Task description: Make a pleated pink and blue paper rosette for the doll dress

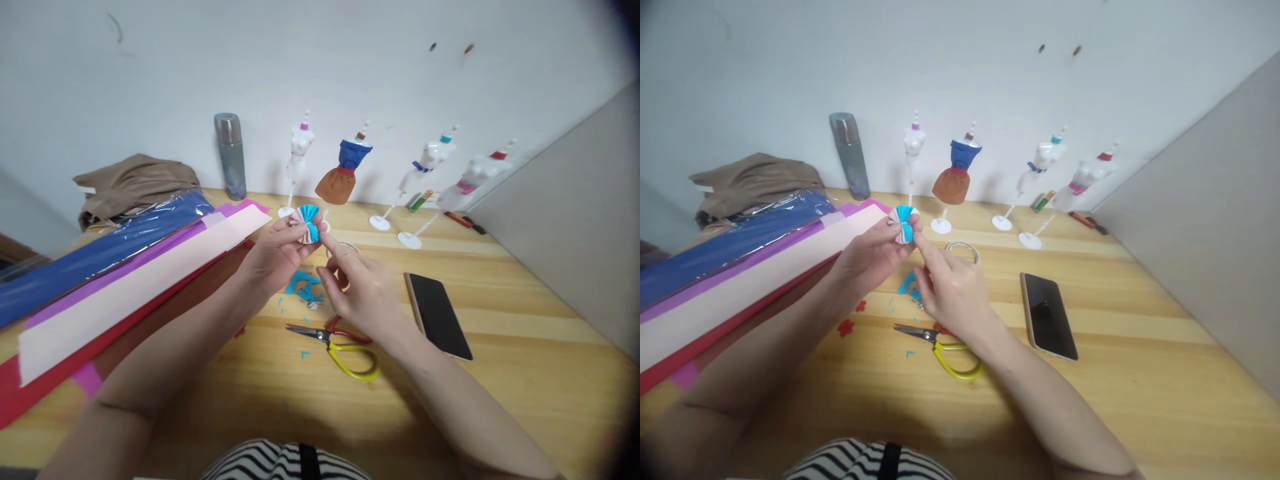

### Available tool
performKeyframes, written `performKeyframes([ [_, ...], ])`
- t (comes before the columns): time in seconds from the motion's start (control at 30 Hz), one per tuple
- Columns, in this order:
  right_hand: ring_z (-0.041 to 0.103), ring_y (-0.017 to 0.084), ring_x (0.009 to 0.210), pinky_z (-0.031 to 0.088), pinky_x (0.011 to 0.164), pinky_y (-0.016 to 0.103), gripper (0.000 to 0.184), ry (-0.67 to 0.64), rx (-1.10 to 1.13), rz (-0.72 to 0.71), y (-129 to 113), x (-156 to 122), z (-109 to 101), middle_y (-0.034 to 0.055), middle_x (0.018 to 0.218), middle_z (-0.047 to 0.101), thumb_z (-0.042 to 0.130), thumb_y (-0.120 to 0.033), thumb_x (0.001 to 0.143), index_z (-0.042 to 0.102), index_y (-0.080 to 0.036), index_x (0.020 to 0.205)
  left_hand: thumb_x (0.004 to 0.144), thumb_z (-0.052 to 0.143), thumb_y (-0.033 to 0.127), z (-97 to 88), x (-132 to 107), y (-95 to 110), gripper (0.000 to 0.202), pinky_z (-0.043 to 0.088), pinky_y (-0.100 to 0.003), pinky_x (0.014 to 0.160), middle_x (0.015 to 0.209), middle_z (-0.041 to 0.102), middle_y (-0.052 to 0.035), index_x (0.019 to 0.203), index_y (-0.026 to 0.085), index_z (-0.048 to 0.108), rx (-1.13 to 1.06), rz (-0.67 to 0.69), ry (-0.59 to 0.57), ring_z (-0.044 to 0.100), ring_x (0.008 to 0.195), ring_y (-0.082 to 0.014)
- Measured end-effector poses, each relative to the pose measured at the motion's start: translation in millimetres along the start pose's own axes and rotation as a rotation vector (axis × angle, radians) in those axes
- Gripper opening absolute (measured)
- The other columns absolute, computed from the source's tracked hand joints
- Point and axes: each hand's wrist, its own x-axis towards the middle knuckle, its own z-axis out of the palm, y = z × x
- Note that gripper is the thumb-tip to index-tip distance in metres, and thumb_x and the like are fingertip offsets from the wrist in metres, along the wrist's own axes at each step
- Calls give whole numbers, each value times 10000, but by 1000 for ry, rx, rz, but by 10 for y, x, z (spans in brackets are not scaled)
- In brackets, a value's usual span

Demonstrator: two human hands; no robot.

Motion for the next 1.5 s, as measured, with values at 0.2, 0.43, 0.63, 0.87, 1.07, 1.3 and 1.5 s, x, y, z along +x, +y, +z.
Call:
performKeyframes([
  [0.2,536,119,484,446,497,268,655,1,88,14,-30,5,0,-39,720,694,565,-97,952,462,-226,1586,802,734,56,32,-5,5,137,541,-263,966,919,756,-10,902,150,727,-55,37,9,715,889,-116],
  [0.43,559,104,558,478,549,261,248,237,147,71,-32,70,-85,-31,733,661,662,-74,926,700,-236,1110,794,772,98,5,-18,-21,154,538,-265,942,954,766,-26,930,158,733,11,6,-53,723,926,-138],
  [0.63,544,126,579,451,543,303,192,314,137,15,29,138,-170,-6,770,670,680,-60,917,679,-249,953,777,836,178,-18,-32,-81,194,551,-271,900,942,770,-47,949,142,754,80,-57,-155,724,917,-157],
  [0.87,587,131,634,465,545,283,186,251,142,-15,62,139,-183,-7,767,633,642,-47,936,630,-232,913,768,852,232,-50,-38,-103,228,568,-308,882,962,786,-55,964,157,762,161,-112,-171,714,872,-160],
  [1.07,624,184,677,497,582,340,218,225,115,2,68,161,-213,21,758,648,550,-78,968,548,-263,851,757,858,262,-59,-27,-123,226,554,-323,908,998,800,-81,943,154,787,200,-110,-163,723,886,-173],
  [1.3,549,145,587,446,551,330,156,209,192,-1,95,177,-291,-3,760,660,604,-111,939,598,-257,887,768,851,238,-63,-29,-102,234,546,-368,975,993,802,-89,972,150,779,177,-117,-174,745,930,-208],
  [1.5,576,140,601,452,538,312,157,166,162,-66,133,163,-291,16,837,701,653,-101,930,648,-256,948,768,856,246,-48,-34,-107,244,554,-404,1008,977,797,-95,968,145,762,181,-134,-187,753,966,-233],
])
